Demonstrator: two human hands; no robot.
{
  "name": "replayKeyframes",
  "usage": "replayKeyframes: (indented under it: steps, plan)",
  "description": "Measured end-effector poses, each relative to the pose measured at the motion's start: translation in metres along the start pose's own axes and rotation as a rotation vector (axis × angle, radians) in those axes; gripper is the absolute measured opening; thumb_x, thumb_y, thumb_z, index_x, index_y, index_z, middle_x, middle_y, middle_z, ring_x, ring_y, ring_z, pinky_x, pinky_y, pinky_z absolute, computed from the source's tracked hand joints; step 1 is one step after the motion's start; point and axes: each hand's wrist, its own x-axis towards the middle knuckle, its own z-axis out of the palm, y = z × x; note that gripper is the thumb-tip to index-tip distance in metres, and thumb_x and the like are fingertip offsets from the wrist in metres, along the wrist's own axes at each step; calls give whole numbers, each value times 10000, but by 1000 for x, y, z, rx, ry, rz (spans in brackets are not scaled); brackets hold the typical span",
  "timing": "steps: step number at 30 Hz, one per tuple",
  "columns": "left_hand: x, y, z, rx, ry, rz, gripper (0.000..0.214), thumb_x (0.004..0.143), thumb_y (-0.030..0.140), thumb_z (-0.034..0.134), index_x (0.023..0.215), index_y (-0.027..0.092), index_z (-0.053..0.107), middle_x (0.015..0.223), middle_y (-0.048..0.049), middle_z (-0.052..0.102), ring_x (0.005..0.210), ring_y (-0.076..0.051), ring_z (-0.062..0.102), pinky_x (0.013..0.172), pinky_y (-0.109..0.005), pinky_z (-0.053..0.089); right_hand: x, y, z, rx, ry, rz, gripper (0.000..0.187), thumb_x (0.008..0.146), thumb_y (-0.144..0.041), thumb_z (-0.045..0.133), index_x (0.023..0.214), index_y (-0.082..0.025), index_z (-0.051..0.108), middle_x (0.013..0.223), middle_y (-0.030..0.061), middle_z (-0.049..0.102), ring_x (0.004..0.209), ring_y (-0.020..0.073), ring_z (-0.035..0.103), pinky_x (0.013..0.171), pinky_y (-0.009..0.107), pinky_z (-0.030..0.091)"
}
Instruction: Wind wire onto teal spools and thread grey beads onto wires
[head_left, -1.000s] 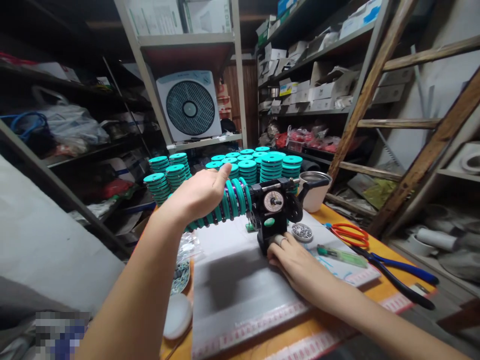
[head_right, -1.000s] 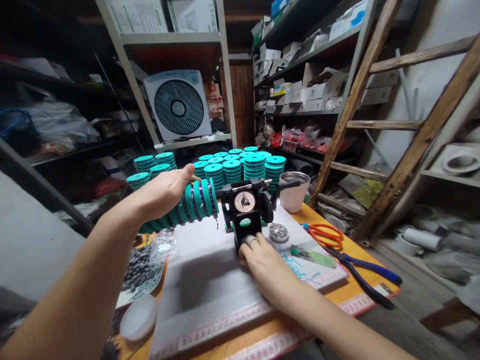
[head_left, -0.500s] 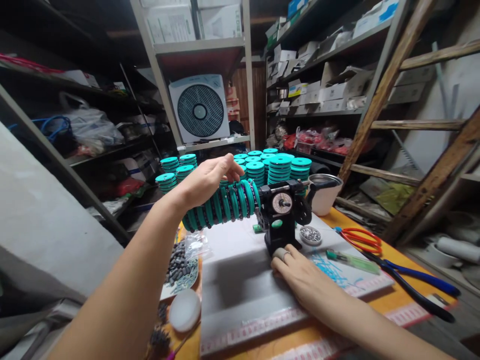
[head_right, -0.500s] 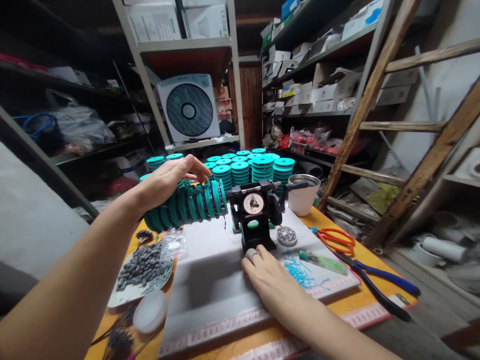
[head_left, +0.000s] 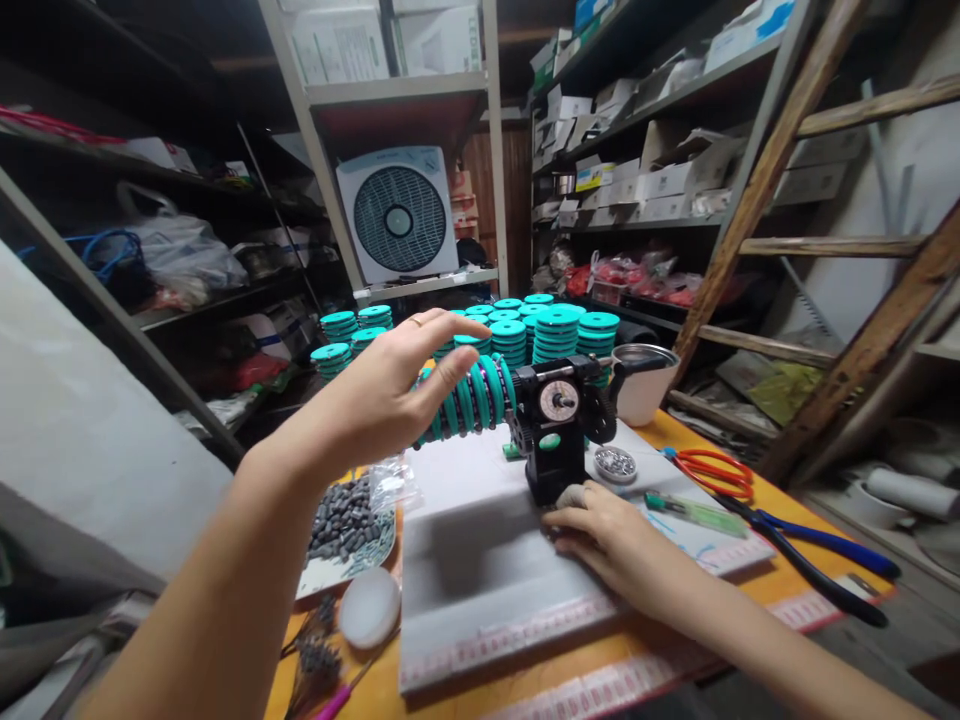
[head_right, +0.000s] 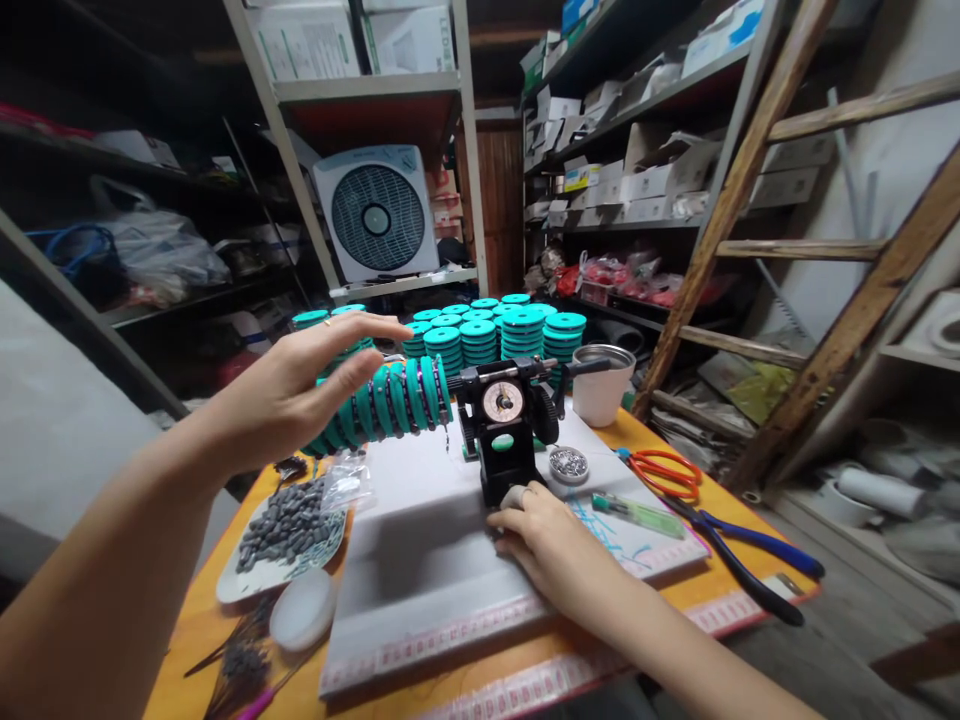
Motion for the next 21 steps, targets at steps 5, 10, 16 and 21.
replayKeyframes:
  steps: [5,10,16,21]
  plan:
    - [-17,16,16,81,42,167,295,952,118,439,1211,160,574,1289,-117,645,1323,-204,490,1120,-373,383,-1,-1,-8,3,9,34,221,849,-53,705,1023,-180,754,972,71,707,956,238,639,835,342,528]
    - [-26,15,33,197,40,197,373,916,79,477,1276,134,556,1367,-133,607,1381,-228,417,1181,-433,316,4,-10,2,-40,41,35,143,861,-81,702,887,-205,770,866,59,689,881,241,613,757,337,507]
    - [-28,5,64,579,29,118,845,740,313,808,1447,62,419,1495,-201,504,1373,-363,431,1189,-482,285,0,-18,12,-80,87,0,199,884,-16,588,803,-178,670,808,66,642,826,259,567,684,350,482]
    - [-21,-3,82,655,47,104,763,799,283,746,1465,101,422,1499,-184,509,1366,-362,443,1170,-492,292,-3,-20,-2,20,166,-43,203,909,-11,513,863,-198,575,818,38,647,788,221,585,680,319,489]
